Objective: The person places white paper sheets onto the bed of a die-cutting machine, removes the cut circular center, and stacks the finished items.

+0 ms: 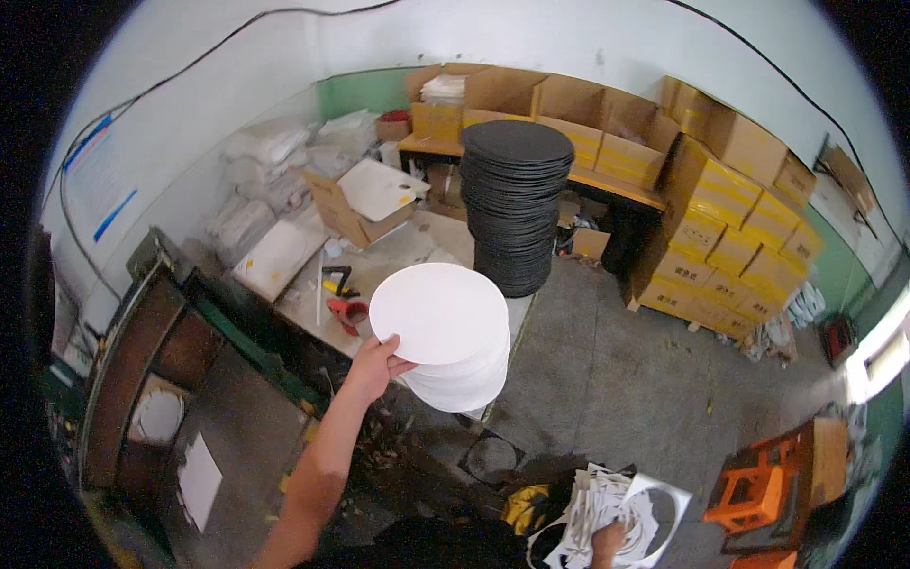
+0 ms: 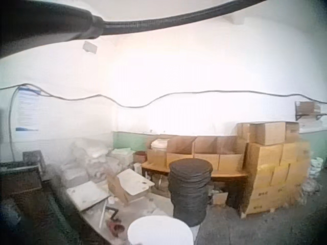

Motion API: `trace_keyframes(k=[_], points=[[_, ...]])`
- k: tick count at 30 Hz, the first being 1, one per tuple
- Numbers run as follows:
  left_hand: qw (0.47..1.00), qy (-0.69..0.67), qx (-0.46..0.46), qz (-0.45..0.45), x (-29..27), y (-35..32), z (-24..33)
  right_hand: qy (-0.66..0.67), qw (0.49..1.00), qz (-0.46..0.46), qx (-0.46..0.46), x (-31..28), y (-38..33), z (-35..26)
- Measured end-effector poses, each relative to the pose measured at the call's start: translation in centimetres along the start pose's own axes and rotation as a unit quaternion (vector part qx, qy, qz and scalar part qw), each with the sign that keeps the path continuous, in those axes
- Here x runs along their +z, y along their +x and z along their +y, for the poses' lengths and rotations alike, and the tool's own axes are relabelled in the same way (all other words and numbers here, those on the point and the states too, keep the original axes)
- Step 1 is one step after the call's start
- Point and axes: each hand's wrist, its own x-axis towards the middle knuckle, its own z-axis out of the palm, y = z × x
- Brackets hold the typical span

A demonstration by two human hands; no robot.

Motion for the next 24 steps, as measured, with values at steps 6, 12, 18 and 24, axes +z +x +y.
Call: trace_keyframes(k=[6,12,18,24], points=[[0.999,0.032,-0.027,0.004,-2.0,-1.5,2.2,0.006,0.952,-0.289,-0.101,3.8,-1.9,-12.6],[0.937,0.252,0.134,0.2,-11.1,-13.7,1.9,0.175,0.798,-0.442,-0.371,8.6,-0.2,-25.4],[0.778,0.357,0.009,0.516,-25.2,-39.9,-16.8,0.199,0.715,-0.645,-0.182,5.0,-1.9,-35.3],[0.432,0.09,-0.08,0.894,-22.5,-70.0,-36.6,-0.021,0.715,-0.637,-0.288,5.4,-10.4,-40.0]])
